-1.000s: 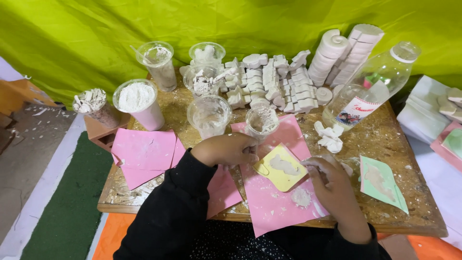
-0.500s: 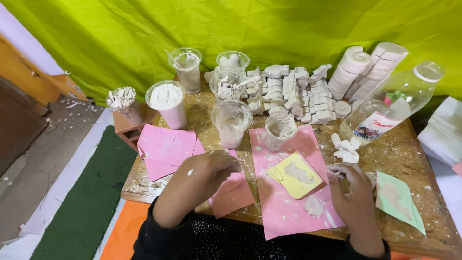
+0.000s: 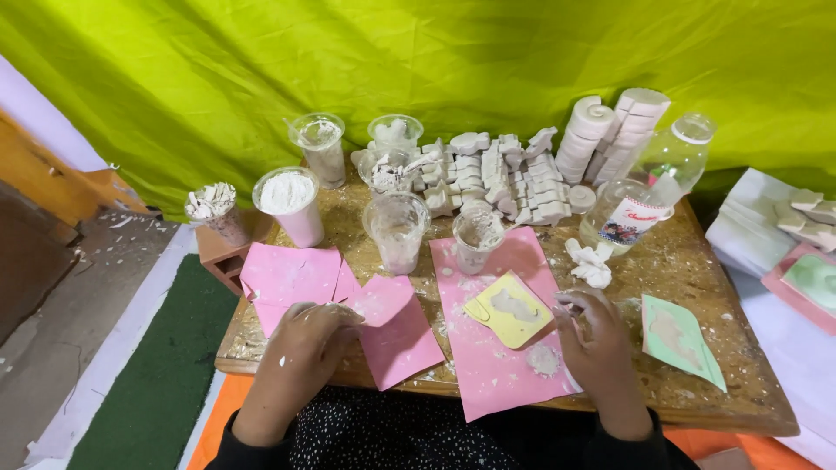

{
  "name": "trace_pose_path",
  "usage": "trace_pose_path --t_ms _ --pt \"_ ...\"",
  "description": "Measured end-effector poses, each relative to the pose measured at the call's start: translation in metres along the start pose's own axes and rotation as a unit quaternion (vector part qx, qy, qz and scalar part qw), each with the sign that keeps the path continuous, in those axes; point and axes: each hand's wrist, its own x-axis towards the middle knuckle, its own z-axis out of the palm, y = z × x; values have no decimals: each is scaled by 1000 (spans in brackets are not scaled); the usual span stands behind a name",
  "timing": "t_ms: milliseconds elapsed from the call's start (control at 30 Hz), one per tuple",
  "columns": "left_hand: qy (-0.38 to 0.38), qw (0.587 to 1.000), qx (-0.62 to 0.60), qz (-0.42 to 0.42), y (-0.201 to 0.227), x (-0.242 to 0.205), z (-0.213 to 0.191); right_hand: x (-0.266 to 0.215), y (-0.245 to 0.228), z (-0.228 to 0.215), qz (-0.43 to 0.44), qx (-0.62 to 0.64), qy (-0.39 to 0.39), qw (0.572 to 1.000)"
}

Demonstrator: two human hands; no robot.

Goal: Filling a small yellow mold with white plaster paste using a spoon and smoothing the surface.

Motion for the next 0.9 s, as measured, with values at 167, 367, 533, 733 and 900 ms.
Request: trace_pose_path --t_ms 167,367,533,733,900 --pt "70 937 -234 -249 4 5 8 -11 -16 5 1 1 -47 999" --pt "133 877 -385 -257 -24 -10 51 -24 -32 8 17 64 -68 995" --pt "143 930 -311 -134 -24 -15 65 -33 -69 10 46 80 -173 981" --pt "85 960 -255 82 10 11 78 -40 -69 40 24 89 -236 967" --pt "83 945 -264 176 24 31 96 -31 -56 -20 -32 166 -98 981"
